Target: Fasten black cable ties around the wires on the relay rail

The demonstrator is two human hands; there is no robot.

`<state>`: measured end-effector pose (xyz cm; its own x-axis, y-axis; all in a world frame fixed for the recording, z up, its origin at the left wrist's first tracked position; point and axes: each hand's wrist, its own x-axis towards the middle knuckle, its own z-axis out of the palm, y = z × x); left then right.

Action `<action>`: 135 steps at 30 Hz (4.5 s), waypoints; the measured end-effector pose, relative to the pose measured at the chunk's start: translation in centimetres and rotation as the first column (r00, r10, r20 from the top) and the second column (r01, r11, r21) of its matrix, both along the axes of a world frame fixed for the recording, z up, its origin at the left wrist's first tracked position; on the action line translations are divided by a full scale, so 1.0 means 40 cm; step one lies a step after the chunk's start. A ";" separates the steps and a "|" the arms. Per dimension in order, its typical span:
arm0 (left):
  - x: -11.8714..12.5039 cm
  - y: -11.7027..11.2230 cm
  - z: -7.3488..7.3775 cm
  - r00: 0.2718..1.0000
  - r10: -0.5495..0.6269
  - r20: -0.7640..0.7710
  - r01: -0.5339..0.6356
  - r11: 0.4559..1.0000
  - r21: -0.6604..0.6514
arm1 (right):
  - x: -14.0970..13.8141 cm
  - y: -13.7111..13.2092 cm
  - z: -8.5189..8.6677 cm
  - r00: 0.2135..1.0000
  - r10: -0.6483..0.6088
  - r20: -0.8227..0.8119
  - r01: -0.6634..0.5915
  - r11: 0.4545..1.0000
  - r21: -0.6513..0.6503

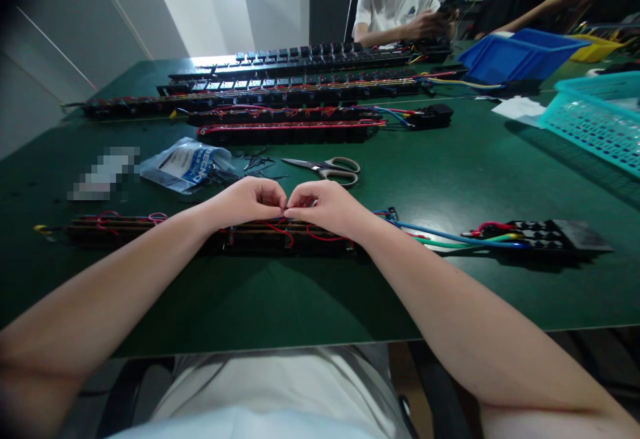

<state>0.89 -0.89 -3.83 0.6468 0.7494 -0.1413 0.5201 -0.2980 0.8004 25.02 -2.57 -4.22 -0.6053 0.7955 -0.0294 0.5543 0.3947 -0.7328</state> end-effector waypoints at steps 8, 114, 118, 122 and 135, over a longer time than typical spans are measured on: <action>0.007 -0.015 0.004 0.999 0.040 -0.033 -0.037 0.994 0.100 | -0.006 -0.004 0.010 0.999 -0.026 0.039 0.027 1.000 -0.016; -0.011 0.014 -0.013 0.961 -0.054 0.272 0.068 0.997 -0.044 | -0.011 -0.006 -0.005 1.000 0.002 -0.005 0.000 0.935 0.356; -0.012 0.019 -0.017 0.953 -0.080 0.293 0.095 0.995 -0.035 | -0.006 -0.008 -0.005 1.000 -0.004 -0.018 0.010 0.916 0.401; -0.011 0.024 -0.021 0.950 -0.092 0.297 0.104 0.994 -0.024 | -0.005 -0.012 -0.004 1.000 0.003 -0.018 0.005 0.901 0.434; -0.007 0.029 -0.029 0.954 -0.123 0.274 0.133 0.991 -0.020 | -0.009 -0.012 -0.015 1.000 0.024 0.008 -0.025 0.867 0.498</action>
<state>0.62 0.27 -4.98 0.7547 0.6555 0.0265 0.2412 -0.3149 0.9180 24.65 -3.05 -4.80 -0.6250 0.6895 0.3659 0.5407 0.7205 -0.4342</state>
